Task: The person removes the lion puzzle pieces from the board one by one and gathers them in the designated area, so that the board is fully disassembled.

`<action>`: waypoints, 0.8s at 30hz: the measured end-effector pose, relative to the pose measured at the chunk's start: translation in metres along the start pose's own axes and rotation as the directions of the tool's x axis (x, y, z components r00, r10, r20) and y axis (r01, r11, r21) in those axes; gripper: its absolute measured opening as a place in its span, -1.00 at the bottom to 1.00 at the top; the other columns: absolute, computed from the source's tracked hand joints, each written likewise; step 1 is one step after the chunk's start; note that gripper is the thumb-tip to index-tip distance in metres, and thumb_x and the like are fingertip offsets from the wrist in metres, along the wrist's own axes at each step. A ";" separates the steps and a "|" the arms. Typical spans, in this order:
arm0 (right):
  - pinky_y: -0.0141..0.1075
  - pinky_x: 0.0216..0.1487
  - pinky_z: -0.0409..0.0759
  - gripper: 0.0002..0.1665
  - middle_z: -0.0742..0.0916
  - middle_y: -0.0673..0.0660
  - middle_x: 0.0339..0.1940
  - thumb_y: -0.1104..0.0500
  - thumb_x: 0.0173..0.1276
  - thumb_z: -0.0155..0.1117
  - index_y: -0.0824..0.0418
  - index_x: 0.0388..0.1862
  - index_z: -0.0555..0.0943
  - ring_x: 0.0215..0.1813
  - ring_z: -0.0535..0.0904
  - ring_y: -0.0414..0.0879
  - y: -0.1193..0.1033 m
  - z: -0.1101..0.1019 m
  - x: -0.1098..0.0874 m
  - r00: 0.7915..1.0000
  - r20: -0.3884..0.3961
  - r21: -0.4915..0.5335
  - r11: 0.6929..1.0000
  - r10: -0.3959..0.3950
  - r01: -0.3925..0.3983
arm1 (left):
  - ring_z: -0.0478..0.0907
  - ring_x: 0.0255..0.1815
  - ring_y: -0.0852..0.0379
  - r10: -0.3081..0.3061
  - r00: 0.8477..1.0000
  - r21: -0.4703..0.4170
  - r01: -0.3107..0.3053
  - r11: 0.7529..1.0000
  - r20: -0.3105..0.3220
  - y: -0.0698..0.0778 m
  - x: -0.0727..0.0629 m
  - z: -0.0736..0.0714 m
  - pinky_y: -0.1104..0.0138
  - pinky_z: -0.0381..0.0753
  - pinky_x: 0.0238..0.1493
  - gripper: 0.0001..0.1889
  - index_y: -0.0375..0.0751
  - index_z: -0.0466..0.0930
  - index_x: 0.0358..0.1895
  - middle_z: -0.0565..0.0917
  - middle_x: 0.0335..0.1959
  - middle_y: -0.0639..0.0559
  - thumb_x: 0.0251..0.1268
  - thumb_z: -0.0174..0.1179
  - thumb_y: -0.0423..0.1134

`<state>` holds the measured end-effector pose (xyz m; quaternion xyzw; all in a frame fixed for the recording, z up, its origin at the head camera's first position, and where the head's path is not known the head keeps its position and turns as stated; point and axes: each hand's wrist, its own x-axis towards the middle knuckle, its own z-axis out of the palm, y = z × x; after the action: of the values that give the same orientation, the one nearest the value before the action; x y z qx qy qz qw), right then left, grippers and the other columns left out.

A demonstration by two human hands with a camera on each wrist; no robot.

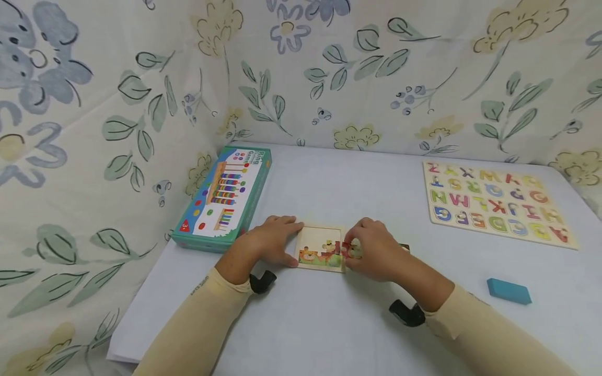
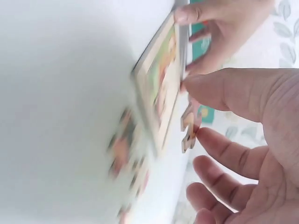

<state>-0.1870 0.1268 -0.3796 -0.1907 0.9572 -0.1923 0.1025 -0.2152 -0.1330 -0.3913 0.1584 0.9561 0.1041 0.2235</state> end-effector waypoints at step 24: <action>0.00 0.01 0.56 -0.52 0.62 0.14 0.07 -0.01 0.11 0.65 0.03 -0.01 0.68 0.10 0.44 0.13 0.049 -0.002 -0.031 1.000 0.020 -0.060 0.998 0.006 -0.005 | 0.01 0.66 -0.14 0.022 1.000 -0.007 -0.022 1.000 0.013 -0.002 0.000 -0.002 -0.25 0.26 0.45 -0.02 0.13 0.17 0.63 0.13 0.67 0.01 0.16 0.49 0.13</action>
<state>-0.1753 0.1815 -0.3937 -0.1930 0.9619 -0.1613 0.1069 -0.2172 -0.1353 -0.3902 0.1686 0.9525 0.1086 0.2290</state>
